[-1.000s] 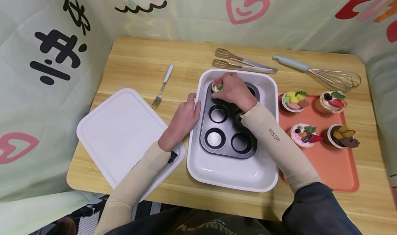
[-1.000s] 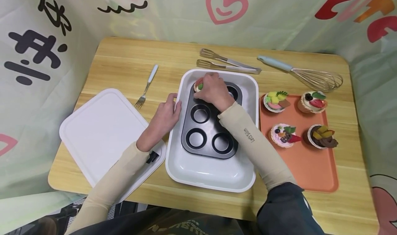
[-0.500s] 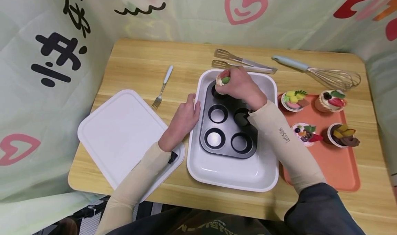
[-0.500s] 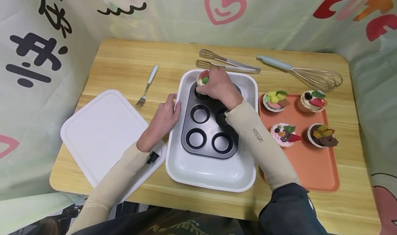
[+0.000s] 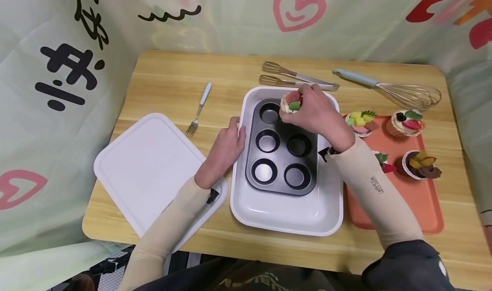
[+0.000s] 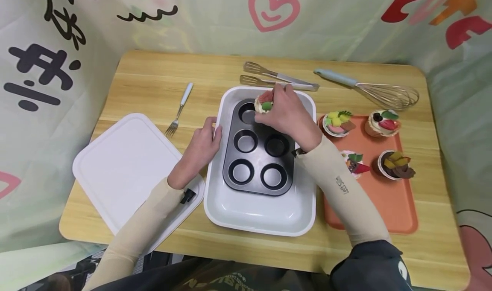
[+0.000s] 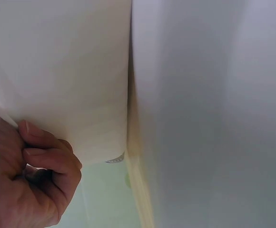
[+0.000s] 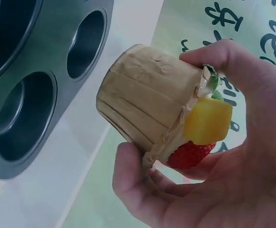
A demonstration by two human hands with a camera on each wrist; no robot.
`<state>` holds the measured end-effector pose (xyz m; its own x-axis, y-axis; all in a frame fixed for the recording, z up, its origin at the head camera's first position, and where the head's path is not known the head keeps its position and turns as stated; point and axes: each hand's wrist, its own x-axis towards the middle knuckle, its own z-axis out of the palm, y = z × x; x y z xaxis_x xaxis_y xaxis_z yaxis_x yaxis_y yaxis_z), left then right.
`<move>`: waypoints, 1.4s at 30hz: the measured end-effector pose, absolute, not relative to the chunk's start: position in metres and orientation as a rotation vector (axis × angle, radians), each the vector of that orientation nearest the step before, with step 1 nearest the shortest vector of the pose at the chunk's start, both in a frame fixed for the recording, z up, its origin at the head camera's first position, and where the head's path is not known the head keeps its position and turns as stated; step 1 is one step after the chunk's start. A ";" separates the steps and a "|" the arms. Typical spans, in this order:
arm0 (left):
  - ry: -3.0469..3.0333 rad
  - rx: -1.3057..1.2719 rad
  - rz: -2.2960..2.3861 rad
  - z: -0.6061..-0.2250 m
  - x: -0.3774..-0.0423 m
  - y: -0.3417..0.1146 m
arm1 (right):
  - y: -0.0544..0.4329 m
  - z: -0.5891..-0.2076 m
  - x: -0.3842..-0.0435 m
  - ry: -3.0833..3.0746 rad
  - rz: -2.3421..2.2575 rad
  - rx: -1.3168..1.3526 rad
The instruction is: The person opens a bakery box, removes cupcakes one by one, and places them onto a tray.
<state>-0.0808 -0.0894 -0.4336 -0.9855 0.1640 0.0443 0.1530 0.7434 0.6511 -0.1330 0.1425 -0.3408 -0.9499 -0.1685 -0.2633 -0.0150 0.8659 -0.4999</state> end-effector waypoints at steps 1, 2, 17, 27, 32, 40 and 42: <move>2.927 0.272 1.086 -0.434 -0.081 -0.089 | 0.145 -0.340 -0.130 2.744 -0.734 -0.133; 2.934 0.279 1.083 -0.434 -0.081 -0.089 | 0.148 -0.339 -0.126 2.749 -0.738 -0.128; 2.942 0.258 1.080 -0.435 -0.077 -0.092 | 0.196 -0.326 -0.075 2.817 -0.819 -0.058; 2.915 0.274 1.141 -0.435 -0.084 -0.091 | 0.247 -0.324 -0.038 2.918 -0.845 0.064; 2.900 0.274 1.146 -0.435 -0.084 -0.089 | 0.268 -0.330 -0.013 2.939 -0.867 0.145; 2.883 0.249 1.147 -0.434 -0.082 -0.089 | 0.288 -0.345 0.023 2.928 -0.830 0.289; 2.876 0.247 1.147 -0.433 -0.082 -0.089 | 0.290 -0.348 0.030 2.938 -0.835 0.316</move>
